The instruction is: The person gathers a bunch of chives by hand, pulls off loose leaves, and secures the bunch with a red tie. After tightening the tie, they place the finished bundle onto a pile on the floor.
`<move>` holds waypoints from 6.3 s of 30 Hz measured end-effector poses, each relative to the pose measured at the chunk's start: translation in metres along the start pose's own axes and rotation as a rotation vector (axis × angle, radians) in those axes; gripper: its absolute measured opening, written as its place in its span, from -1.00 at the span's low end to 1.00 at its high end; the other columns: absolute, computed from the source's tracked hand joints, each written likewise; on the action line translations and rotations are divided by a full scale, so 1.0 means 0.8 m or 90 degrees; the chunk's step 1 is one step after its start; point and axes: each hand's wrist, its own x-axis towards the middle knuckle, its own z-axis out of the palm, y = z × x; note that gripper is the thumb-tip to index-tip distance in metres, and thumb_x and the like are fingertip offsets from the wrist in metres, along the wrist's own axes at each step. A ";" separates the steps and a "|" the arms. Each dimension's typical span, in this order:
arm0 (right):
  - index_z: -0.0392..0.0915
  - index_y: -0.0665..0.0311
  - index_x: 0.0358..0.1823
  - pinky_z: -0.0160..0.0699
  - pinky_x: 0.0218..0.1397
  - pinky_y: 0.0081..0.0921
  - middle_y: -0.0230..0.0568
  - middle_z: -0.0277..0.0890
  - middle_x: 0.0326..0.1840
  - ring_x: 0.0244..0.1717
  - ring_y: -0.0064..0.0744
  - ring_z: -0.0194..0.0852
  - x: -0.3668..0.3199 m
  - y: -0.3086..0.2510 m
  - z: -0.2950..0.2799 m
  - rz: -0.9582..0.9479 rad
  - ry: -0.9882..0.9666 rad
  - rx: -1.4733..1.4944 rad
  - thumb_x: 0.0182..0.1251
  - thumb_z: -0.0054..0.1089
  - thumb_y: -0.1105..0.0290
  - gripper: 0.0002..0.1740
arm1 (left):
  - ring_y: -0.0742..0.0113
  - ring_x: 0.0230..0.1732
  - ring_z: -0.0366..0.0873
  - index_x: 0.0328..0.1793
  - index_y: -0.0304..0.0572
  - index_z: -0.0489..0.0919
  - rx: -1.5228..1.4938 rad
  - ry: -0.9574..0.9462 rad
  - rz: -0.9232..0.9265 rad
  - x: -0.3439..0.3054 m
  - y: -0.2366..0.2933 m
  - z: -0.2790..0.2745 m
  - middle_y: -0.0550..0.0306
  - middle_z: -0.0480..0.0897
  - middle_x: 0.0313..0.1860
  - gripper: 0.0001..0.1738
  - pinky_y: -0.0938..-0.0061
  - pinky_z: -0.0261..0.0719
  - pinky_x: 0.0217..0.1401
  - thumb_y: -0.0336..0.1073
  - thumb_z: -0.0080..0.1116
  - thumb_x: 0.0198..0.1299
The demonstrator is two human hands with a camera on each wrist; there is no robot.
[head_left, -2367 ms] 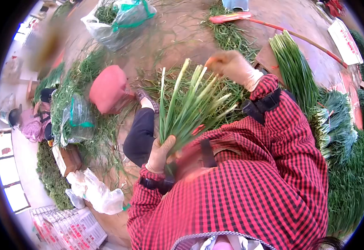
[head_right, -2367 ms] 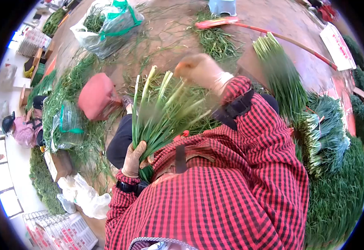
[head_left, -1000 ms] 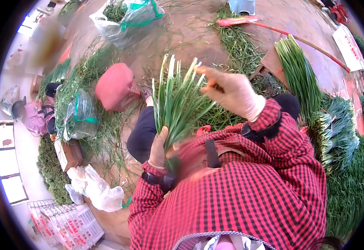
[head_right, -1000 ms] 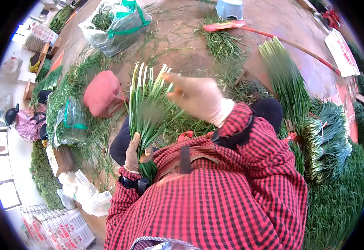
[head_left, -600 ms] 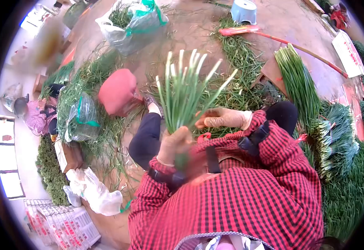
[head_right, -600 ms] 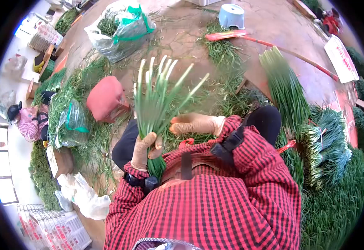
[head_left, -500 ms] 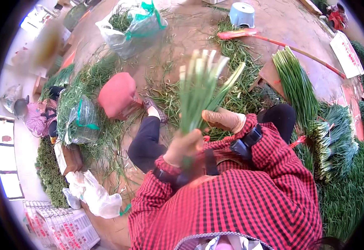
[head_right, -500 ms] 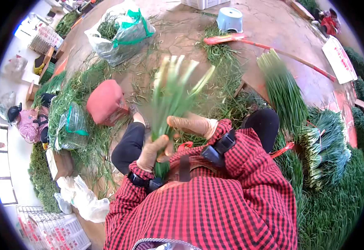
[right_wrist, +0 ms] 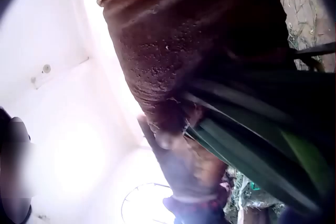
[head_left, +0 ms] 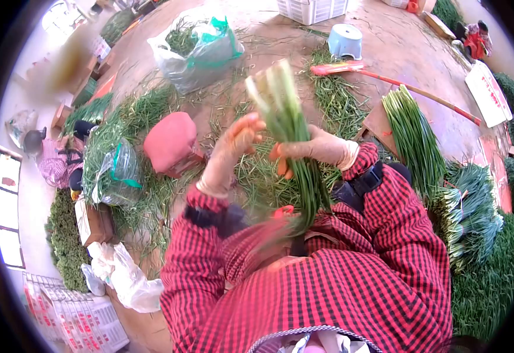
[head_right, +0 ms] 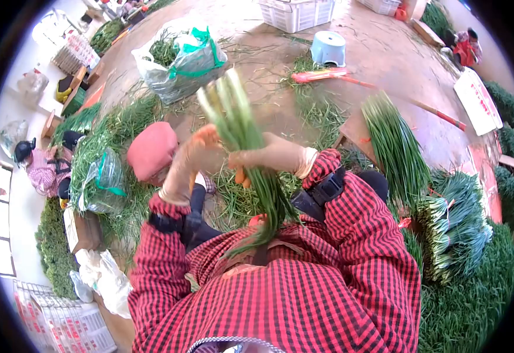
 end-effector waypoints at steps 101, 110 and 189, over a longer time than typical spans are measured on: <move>0.60 0.21 -0.15 0.60 -0.12 -0.32 -0.15 0.62 -0.34 -0.26 -0.18 0.66 0.005 0.003 0.013 -0.279 0.356 -0.394 0.19 0.32 0.23 -0.73 | -0.03 0.13 0.62 -0.04 -0.30 0.59 -0.138 -0.025 0.021 0.040 0.036 0.049 -0.21 0.66 0.07 -0.67 0.08 0.55 0.28 -0.12 0.14 0.40; 0.59 0.28 -0.16 0.52 -0.25 -0.58 -0.42 0.54 -0.43 -0.36 -0.61 0.48 -0.014 -0.019 -0.008 -0.394 0.347 -0.180 0.32 0.22 0.49 -0.90 | 0.51 -0.38 0.59 0.08 -0.24 0.62 0.010 -0.036 -0.036 0.039 0.018 0.046 0.15 0.72 -0.21 -0.71 0.63 0.54 -0.30 -0.19 0.13 0.43; 0.57 0.27 0.12 0.49 -0.41 -0.68 -0.45 0.50 -0.36 -0.49 -0.67 0.43 -0.305 0.197 -0.412 0.020 0.895 0.101 0.29 0.28 0.47 -0.64 | 0.56 -0.30 0.52 0.11 -0.16 0.63 0.567 -0.212 0.012 0.379 -0.276 0.449 0.28 0.68 -0.26 -0.64 0.62 0.47 -0.24 -0.25 0.32 0.19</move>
